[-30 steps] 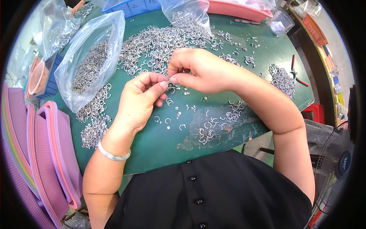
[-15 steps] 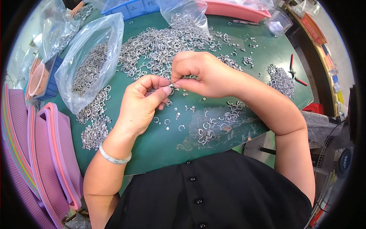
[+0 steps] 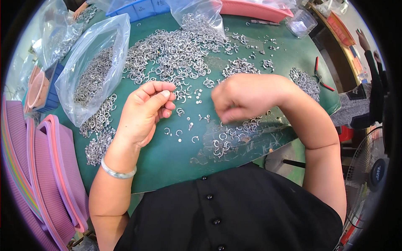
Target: The person picks up and connects small silver-colored metal rings and clips together by hand, sorting them on a green work mat.
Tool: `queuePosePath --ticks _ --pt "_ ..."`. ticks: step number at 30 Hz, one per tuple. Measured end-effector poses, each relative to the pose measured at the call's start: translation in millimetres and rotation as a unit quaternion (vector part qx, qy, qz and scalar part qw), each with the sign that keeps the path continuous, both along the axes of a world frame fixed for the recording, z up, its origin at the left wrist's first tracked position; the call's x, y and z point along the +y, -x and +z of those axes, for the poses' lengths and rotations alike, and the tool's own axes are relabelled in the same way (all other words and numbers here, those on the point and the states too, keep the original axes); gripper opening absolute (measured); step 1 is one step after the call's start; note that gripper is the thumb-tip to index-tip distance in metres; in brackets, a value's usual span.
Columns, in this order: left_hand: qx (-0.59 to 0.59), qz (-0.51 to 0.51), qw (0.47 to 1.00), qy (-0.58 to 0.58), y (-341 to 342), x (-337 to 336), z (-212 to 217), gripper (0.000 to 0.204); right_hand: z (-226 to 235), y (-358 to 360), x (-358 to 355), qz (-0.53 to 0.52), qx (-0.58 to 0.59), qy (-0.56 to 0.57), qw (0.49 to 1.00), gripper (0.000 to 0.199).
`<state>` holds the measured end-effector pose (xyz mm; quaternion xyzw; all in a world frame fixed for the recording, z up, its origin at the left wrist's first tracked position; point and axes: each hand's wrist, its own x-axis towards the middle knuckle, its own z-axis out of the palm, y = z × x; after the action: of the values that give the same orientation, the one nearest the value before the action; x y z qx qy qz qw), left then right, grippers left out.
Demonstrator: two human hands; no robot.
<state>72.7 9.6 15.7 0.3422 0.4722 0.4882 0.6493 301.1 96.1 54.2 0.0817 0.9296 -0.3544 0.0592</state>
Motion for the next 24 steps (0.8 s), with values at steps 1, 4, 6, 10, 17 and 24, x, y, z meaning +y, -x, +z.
queuePosePath --ticks 1,4,6,10,17,24 --pt "-0.002 -0.001 1.0 -0.002 0 0 0 0.012 -2 4 3 -0.034 0.025 -0.033 0.999 0.009" --pt "-0.004 -0.001 1.0 -0.002 1 2 0 0.013 -13 19 11 -0.111 0.092 -0.163 0.976 0.006" --pt "-0.006 0.0 1.0 0.0 2 2 0 0.013 -21 28 15 -0.121 0.116 -0.201 0.965 0.005" --pt "-0.006 0.005 1.0 0.003 4 2 0 0.014 -29 40 20 -0.147 0.122 -0.215 0.958 0.004" --pt "-0.007 -0.005 1.0 -0.005 6 1 -3 0.014 -37 44 21 -0.132 0.103 -0.247 0.955 0.005" --pt "-0.012 -0.015 1.0 -0.012 7 -1 -5 0.014 -30 41 17 -0.147 0.117 -0.192 0.963 0.006"
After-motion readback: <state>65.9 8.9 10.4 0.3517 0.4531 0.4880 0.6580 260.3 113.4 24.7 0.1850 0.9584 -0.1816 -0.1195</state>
